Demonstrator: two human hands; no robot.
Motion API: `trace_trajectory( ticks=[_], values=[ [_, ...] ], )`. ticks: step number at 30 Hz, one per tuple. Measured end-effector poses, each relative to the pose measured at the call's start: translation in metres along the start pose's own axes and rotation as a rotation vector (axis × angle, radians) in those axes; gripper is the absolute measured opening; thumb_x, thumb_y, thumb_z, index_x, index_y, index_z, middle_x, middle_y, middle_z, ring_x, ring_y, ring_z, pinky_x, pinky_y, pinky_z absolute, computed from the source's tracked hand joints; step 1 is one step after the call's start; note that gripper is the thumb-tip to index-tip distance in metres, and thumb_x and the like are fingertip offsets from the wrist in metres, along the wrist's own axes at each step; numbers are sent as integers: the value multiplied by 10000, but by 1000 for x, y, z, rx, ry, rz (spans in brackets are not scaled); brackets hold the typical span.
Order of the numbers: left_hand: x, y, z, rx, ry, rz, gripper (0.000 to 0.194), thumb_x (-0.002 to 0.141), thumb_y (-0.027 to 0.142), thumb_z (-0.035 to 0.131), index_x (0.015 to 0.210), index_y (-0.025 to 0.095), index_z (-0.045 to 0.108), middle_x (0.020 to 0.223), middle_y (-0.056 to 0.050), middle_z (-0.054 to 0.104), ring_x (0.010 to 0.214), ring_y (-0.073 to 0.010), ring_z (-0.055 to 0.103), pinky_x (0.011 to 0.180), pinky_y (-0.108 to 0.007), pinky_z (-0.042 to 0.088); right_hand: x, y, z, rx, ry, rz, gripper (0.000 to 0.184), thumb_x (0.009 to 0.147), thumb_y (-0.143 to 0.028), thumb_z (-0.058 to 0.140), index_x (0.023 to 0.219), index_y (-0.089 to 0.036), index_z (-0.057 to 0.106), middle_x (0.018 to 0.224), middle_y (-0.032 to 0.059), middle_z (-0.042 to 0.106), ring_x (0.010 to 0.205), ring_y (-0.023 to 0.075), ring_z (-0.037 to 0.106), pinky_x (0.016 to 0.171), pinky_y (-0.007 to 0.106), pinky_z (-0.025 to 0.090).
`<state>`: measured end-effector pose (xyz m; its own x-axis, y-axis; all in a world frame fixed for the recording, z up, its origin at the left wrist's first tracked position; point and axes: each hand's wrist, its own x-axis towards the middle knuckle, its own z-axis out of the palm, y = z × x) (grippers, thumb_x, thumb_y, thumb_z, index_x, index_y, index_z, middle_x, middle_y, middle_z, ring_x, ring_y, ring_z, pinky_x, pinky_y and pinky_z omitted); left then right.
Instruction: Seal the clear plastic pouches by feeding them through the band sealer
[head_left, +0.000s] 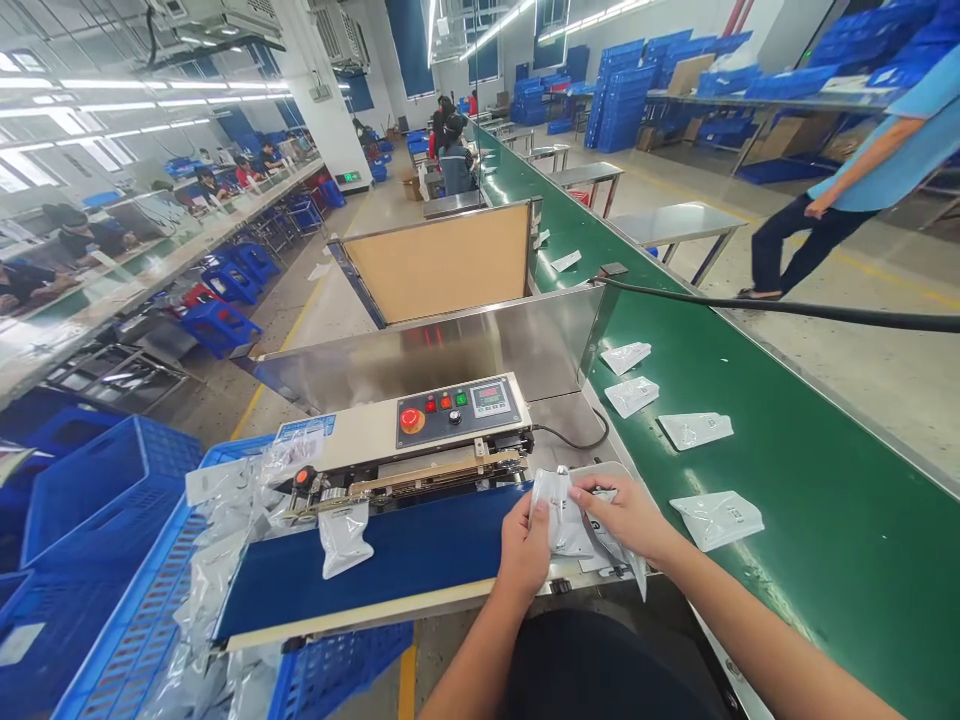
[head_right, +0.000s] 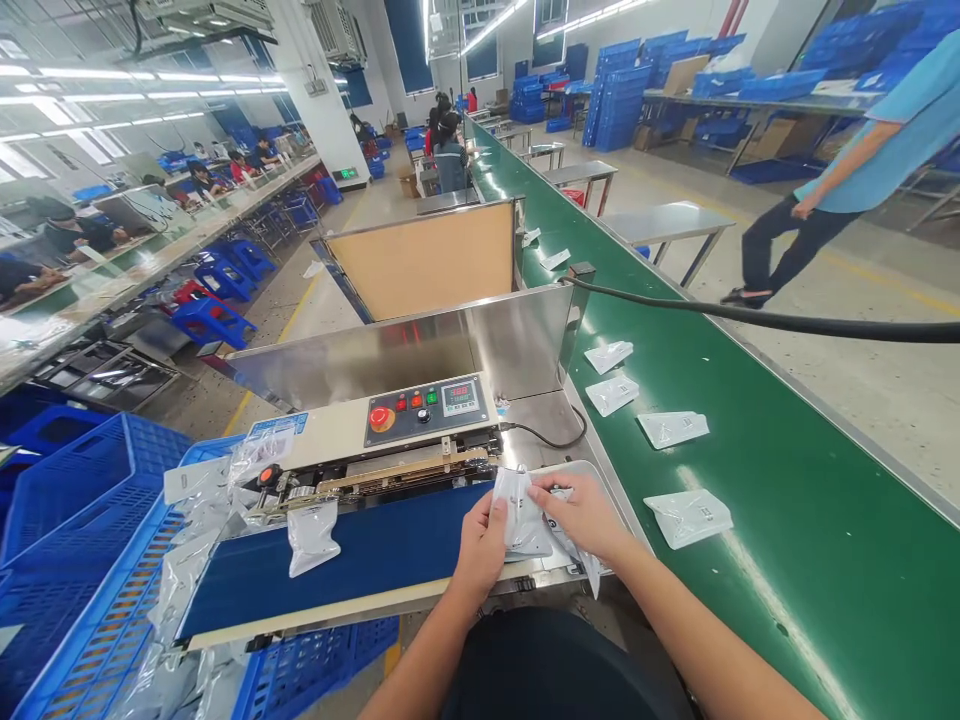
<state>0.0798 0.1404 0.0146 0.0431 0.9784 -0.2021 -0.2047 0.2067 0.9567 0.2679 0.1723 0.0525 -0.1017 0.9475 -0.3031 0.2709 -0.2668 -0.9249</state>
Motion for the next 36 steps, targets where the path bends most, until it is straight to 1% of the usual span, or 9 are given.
trace_trajectory(
  ticks=[6, 9, 13, 16, 19, 24, 29, 33, 36],
  values=[
    [-2, -4, 2, 37, 53, -13, 627, 956, 689, 666, 1187, 132, 836, 921, -98, 775, 869, -269, 652, 756, -318, 530, -2, 2, 1, -80, 38, -93, 520, 838, -712, 711, 873, -200, 797, 866, 51, 750, 770, 212, 631, 719, 298, 501],
    [-5, -6, 3, 156, 123, 29, 576, 957, 690, 645, 921, 148, 837, 775, -61, 699, 750, -217, 570, 679, -281, 463, -4, 9, 2, -94, 16, -59, 513, 834, -713, 706, 838, -204, 770, 715, 15, 662, 614, 162, 506, 586, 280, 398],
    [10, -16, 8, 134, 325, -80, 599, 835, 706, 737, 558, 202, 567, 572, 17, 450, 603, -139, 350, 558, -265, 274, 5, 22, 0, -44, 116, 143, 533, 748, -746, 740, 755, -215, 684, 505, -59, 406, 494, 113, 289, 504, 270, 224],
    [31, -26, 13, 14, 371, -223, 607, 720, 680, 794, 515, 232, 440, 528, 51, 345, 576, -116, 274, 543, -268, 206, 23, 23, -2, -42, 185, 238, 473, 709, -663, 788, 679, -213, 647, 524, -42, 474, 518, 117, 356, 519, 270, 277],
    [46, -31, 11, -35, 394, -252, 576, 683, 652, 803, 512, 231, 448, 523, 58, 349, 566, -108, 280, 542, -262, 220, 44, 17, 1, -136, 159, 279, 368, 753, -518, 783, 615, -209, 640, 586, 2, 591, 564, 133, 445, 552, 277, 337],
    [43, -29, -13, -115, 431, -252, 540, 671, 664, 839, 587, 196, 582, 537, 63, 395, 556, -105, 327, 546, -258, 288, 65, 4, 21, -194, 79, 255, 271, 775, -392, 799, 615, -207, 683, 598, 8, 638, 586, 142, 482, 585, 283, 362],
    [27, -21, -44, -164, 484, -227, 614, 638, 745, 873, 709, 159, 705, 578, 27, 527, 576, -131, 456, 569, -265, 387, 61, 3, 42, -209, -54, 193, 275, 783, -431, 821, 655, -203, 736, 683, 38, 732, 613, 157, 556, 624, 289, 414],
    [17, -12, -73, -126, 570, -209, 638, 687, 747, 863, 815, 128, 779, 687, -58, 686, 683, -204, 624, 643, -302, 497, 42, 10, 35, -197, -66, 164, 349, 767, -558, 830, 804, -212, 812, 719, 50, 752, 647, 187, 610, 618, 292, 440],
    [-4, -2, -97, -17, 694, -142, 607, 786, 710, 816, 985, 137, 817, 981, -148, 796, 920, -290, 722, 790, -358, 567, 25, 11, 19, -139, -1, 200, 514, 739, -676, 814, 934, -201, 821, 603, 12, 656, 505, 145, 477, 503, 281, 329]
  ],
)
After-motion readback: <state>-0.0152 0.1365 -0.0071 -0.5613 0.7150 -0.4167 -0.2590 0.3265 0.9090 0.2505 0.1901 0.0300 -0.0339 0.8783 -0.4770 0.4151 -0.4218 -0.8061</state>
